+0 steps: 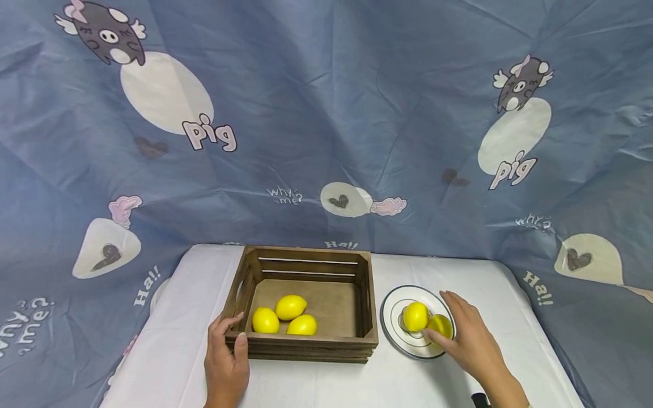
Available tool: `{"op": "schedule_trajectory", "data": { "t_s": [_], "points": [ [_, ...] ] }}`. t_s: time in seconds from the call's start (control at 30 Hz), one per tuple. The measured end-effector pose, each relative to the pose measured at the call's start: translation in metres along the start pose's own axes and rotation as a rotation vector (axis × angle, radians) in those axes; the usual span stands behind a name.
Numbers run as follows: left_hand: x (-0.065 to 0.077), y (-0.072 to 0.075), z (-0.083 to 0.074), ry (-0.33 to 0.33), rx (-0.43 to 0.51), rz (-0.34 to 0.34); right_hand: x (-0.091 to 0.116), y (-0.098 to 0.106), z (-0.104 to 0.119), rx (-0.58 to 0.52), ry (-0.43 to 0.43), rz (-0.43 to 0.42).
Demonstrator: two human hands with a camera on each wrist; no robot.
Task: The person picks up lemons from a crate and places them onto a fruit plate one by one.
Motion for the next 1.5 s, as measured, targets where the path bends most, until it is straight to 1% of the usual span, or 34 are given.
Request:
{"op": "schedule_trajectory", "data": {
  "t_s": [0.23,0.4,0.5,0.67,0.9,1.0,1.1,1.27,1.4,1.5],
  "points": [
    [0.001,0.001,0.000,0.004,0.001,0.002,-0.027,0.024,0.033,0.043,0.108,0.012],
    [0.000,0.001,0.000,0.011,-0.001,0.006,-0.049,0.039,0.058,0.078,0.198,0.056],
    [0.000,0.001,-0.001,0.015,0.000,0.007,-0.060,0.044,0.071,0.095,0.248,0.089],
    [0.000,0.002,-0.001,0.019,0.004,0.010,-0.074,0.048,0.089,0.100,0.328,0.110],
    [0.000,0.002,-0.001,0.000,0.010,-0.006,-0.089,0.046,0.109,0.109,0.491,0.069],
    [-0.001,0.002,-0.002,-0.018,0.011,-0.025,-0.095,0.043,0.118,0.123,0.557,0.074],
    [0.000,0.002,-0.003,-0.027,0.007,-0.034,-0.100,0.041,0.127,0.135,0.603,0.093],
    [0.001,0.002,-0.002,0.002,0.004,-0.006,-0.108,0.036,0.143,0.110,0.683,0.130],
    [0.001,0.002,-0.001,0.034,0.000,0.019,-0.116,0.029,0.156,0.091,0.761,0.134],
    [0.001,0.002,0.000,0.037,-0.006,0.020,-0.121,0.021,0.165,0.102,0.823,0.132]
  ]
}}
Point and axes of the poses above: each hand's wrist, its own x-axis away from the middle knuckle, its own y-axis out of the back of the hand, z = x × y, the point moved 1 cm from there along -x, towards the middle knuckle, and after that the axes turned 4 degrees about y, right-handed, at the moved point
